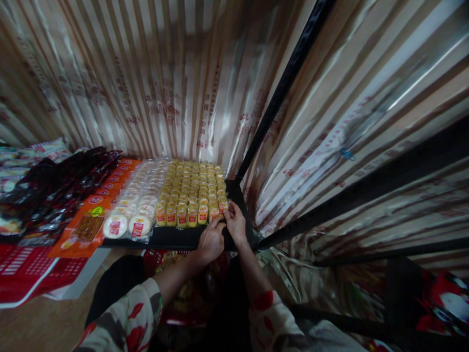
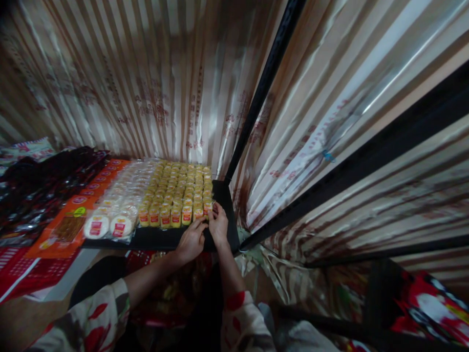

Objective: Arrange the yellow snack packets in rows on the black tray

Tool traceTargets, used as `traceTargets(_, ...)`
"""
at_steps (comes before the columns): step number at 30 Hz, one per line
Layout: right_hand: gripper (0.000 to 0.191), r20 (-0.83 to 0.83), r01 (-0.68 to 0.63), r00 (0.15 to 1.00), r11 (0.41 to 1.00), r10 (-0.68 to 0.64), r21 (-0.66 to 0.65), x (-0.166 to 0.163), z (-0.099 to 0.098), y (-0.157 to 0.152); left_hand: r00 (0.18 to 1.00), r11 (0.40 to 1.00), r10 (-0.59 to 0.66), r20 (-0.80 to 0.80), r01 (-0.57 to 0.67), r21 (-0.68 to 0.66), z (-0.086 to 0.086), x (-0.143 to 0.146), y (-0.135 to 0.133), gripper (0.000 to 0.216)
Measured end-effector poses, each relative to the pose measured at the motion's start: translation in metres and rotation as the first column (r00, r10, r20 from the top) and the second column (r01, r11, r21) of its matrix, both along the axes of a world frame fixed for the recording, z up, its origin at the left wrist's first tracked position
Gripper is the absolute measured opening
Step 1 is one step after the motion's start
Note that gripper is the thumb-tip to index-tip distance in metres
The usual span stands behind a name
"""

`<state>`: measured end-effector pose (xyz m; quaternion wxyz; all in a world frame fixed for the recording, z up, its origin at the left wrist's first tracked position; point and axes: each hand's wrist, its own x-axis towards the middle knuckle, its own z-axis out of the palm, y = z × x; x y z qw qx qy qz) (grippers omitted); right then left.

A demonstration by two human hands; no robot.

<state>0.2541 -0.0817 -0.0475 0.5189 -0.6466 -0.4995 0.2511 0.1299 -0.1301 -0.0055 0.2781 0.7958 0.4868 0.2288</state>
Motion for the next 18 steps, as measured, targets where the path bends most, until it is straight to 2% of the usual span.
traceTargets(4, 0.040, 0.061, 0.032, 0.998, 0.997, -0.028, -0.064, 0.001, -0.007, -0.008, 1.000, 1.000, 0.005, 0.001, -0.005, -0.001, -0.006, -0.002, 0.000, 0.044)
traceTargets(8, 0.036, 0.091, 0.011, 0.996, 0.994, -0.001, -0.110, -0.001, -0.010, -0.011, 1.000, 1.000, -0.007, 0.024, 0.006, 0.016, -0.013, -0.004, 0.000, 0.042)
traceTargets(13, 0.030, 0.106, 0.045, 0.994, 0.996, -0.038, -0.070, -0.008, -0.013, -0.009, 0.999, 0.998, -0.007, 0.053, 0.003, 0.070, -0.016, -0.007, 0.003, 0.041)
traceTargets(18, 0.024, 0.044, 0.074, 0.996, 0.997, -0.073, -0.010, -0.013, -0.016, -0.010, 0.998, 0.992, -0.010, 0.063, 0.002, 0.124, -0.021, -0.010, 0.006, 0.039)
